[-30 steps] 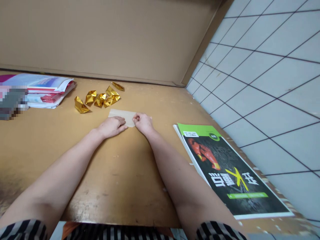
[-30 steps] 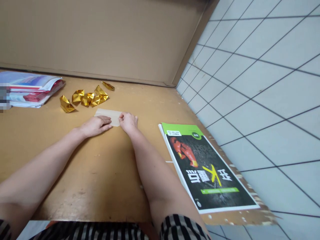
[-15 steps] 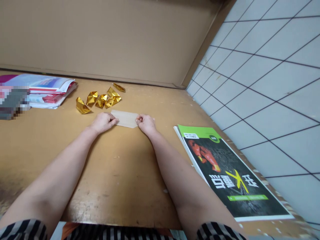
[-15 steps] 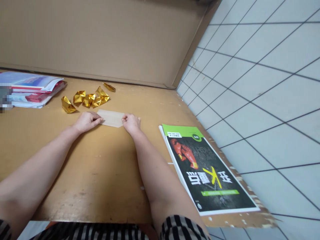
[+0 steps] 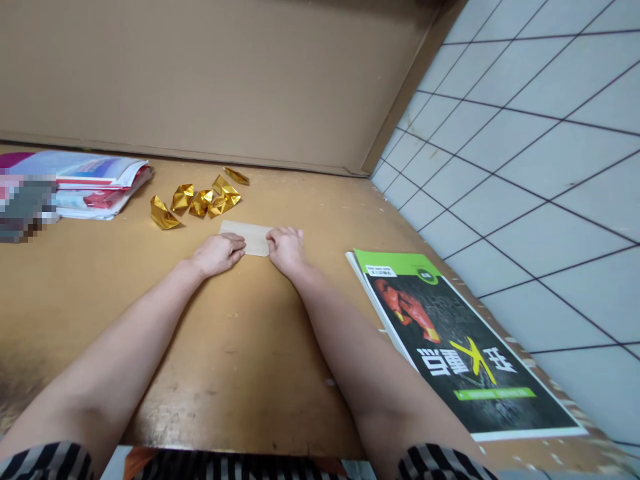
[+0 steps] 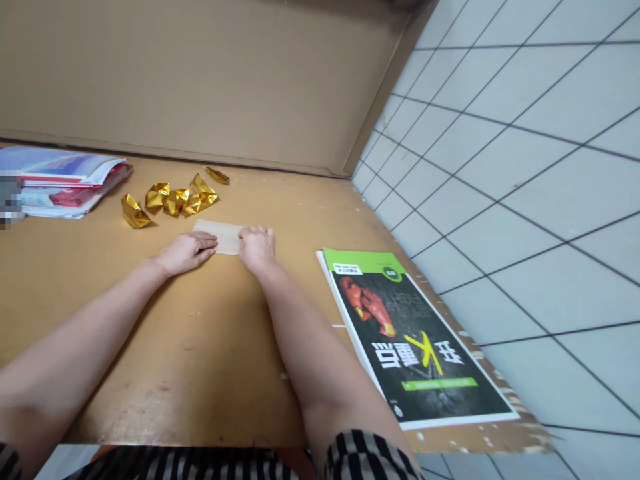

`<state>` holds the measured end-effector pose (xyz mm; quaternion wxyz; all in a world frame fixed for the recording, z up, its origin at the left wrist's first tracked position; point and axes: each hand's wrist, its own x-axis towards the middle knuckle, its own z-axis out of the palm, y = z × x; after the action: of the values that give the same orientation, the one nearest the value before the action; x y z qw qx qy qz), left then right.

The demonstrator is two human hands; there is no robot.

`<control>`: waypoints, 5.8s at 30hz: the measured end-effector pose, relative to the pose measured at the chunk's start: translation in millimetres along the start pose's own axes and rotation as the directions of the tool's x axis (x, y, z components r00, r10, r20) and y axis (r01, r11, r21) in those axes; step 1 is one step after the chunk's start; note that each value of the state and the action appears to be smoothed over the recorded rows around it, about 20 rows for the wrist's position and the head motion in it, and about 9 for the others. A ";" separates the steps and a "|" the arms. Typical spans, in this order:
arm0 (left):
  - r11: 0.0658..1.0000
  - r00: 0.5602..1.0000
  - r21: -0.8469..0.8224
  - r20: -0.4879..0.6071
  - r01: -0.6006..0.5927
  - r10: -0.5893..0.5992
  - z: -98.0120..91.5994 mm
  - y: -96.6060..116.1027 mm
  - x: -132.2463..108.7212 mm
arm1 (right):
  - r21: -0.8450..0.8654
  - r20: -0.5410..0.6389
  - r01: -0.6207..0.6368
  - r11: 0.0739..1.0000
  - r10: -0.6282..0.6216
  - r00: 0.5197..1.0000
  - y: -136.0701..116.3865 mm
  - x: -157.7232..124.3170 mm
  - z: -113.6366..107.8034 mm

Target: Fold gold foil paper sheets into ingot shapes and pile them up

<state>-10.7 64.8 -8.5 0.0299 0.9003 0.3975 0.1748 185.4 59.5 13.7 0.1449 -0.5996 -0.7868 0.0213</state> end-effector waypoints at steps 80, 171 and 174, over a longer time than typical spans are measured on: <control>0.937 0.940 -0.163 -0.102 0.308 -0.327 0.4 -17.7 9.8 | 0.036 0.123 -0.121 0.992 0.116 0.986 14.1 20.2 2.3; 0.968 0.951 0.189 0.231 0.162 -0.204 -18.8 21.4 3.4 | -0.156 0.114 0.441 0.884 -0.428 0.897 -11.5 -7.1 -10.5; 0.960 0.938 0.160 0.227 0.228 -0.260 -22.0 7.8 2.4 | -0.159 0.133 0.491 0.857 -0.474 0.870 -28.4 -12.7 -10.5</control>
<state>-11.1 59.4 14.3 0.0410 0.8586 0.5101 0.0301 164.5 38.0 27.1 0.0534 -0.3926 -0.9160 -0.0632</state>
